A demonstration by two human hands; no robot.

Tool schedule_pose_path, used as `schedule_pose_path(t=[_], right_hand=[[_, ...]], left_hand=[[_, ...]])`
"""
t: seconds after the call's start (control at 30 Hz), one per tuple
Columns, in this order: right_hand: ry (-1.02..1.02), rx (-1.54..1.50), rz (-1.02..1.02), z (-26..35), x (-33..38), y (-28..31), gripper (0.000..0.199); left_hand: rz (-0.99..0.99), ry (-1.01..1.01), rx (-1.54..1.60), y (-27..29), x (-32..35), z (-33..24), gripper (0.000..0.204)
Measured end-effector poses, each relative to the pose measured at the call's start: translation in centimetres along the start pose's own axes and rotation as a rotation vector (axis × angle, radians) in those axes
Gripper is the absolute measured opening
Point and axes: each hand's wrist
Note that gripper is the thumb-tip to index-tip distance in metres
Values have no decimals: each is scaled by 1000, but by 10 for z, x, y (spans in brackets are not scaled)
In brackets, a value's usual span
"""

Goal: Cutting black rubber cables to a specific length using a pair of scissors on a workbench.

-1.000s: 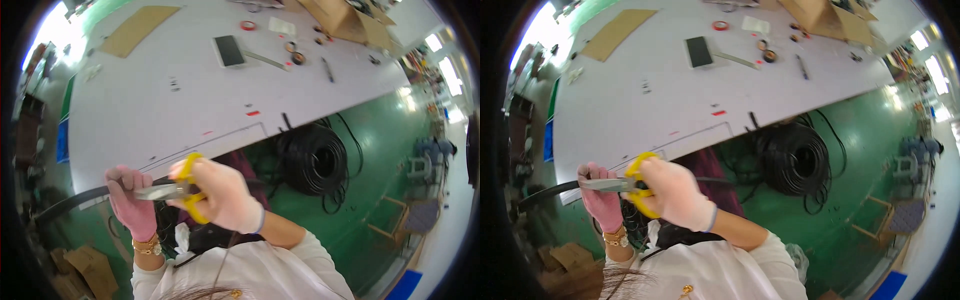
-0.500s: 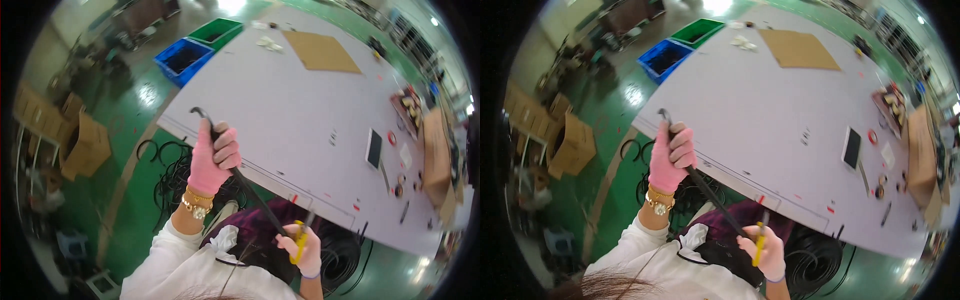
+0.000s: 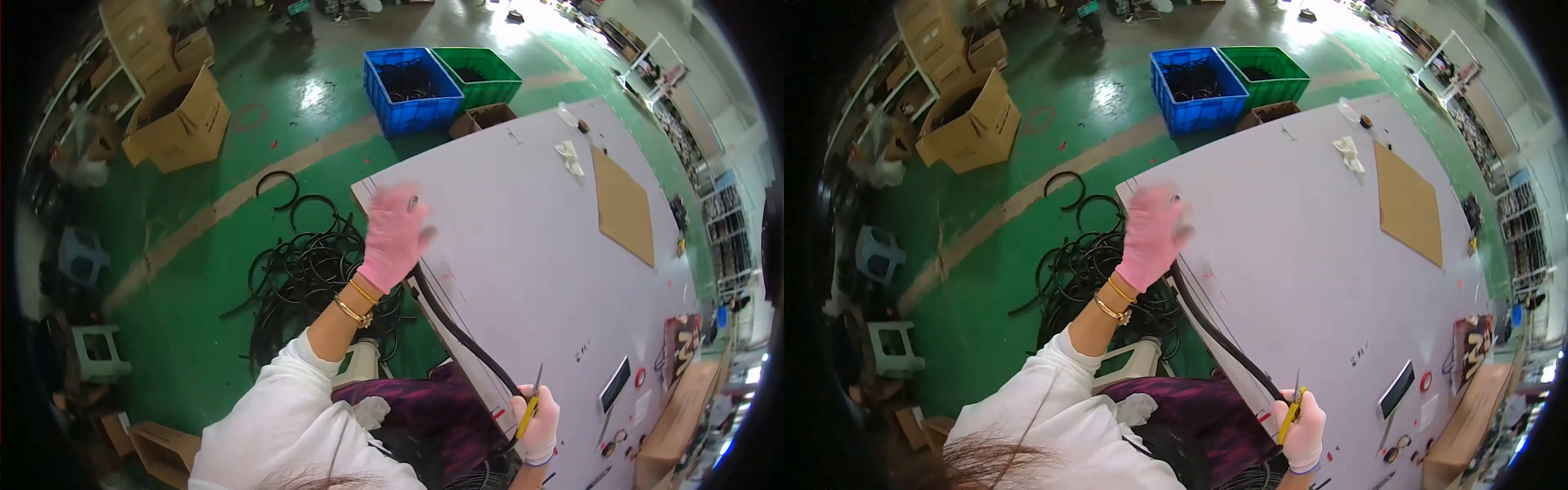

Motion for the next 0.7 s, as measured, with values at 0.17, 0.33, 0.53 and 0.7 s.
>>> schedule_pose_path(t=[0.17,0.33,0.53,0.7], right_hand=[[-233,-210,47,-8,-24,1,11],[-207,-245,80,11,-46,-12,9],[-226,-191,63,26,-64,-17,12],[-239,-133,84,35,-70,-23,11]], left_hand=[[288,-428,333,-4,-4,16,28],[329,-333,190,-12,-7,34,42],[320,-144,112,-17,-21,39,46],[345,-10,102,-17,-27,42,45]])
Point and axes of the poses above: each hand's wrist, its own x-axis away from the middle knuckle, its own y-axis out of the back of the hand, z = x × y, and after that the axes turned 12 degrees about -y, right-handed
